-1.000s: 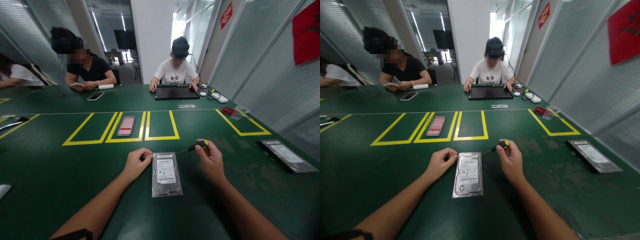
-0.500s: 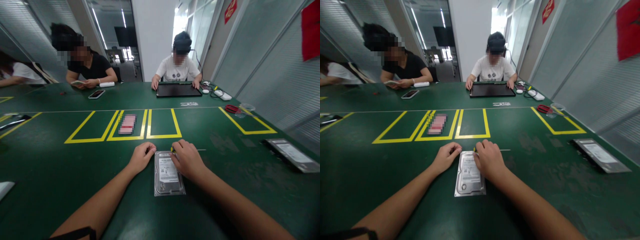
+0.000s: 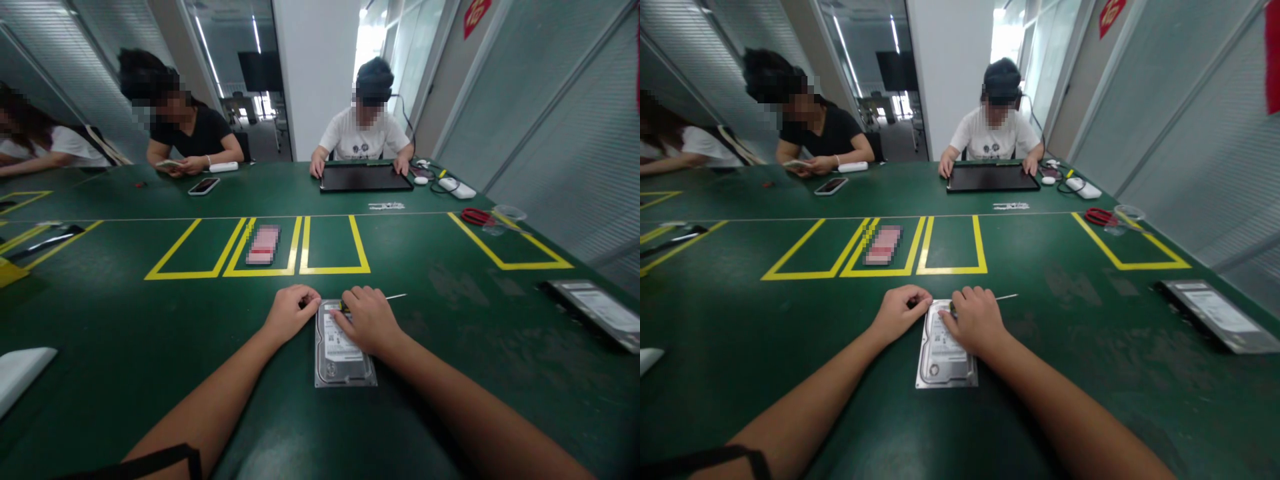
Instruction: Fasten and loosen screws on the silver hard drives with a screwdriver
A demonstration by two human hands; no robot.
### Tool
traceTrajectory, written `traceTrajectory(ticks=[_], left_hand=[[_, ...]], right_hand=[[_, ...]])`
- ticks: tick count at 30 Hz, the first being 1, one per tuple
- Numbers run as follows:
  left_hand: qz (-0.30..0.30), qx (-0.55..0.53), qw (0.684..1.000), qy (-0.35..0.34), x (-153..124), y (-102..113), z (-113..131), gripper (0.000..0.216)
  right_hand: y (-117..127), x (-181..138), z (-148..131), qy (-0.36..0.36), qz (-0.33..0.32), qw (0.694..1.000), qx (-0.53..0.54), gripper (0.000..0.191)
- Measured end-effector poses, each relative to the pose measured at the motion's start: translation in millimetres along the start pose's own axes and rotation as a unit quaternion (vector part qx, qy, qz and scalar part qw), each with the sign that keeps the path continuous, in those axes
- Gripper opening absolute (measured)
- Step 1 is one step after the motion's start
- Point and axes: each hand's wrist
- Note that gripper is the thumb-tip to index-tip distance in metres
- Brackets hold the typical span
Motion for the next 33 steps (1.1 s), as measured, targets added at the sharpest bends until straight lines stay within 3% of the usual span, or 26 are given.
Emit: traceTrajectory(ticks=[8,18,25,33], left_hand=[[-0.027,-0.007,0.999,0.022,1,8,5,0.011],[-0.030,-0.015,0.994,0.109,4,6,11,0.011],[0.003,-0.058,0.991,0.119,0,-1,4,0.013],[-0.005,-0.089,0.991,0.104,-4,-2,-4,0.018]], right_hand=[[-2,-2,-2,-0.007,0.005,1.000,0.000,0.033],[-2,-2,-3,-0.012,-0.010,1.000,-0.006,0.033],[-1,-2,-2,-0.011,-0.018,1.000,-0.011,0.034],[-2,-3,-3,-0.014,-0.014,1.000,-0.011,0.031]])
Point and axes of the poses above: each hand's wrist, its own x-axis towards the middle knuckle, its own y-axis out of the back of the hand, z = x × y, and after that the axes turned 5 degrees about -y, right-handed
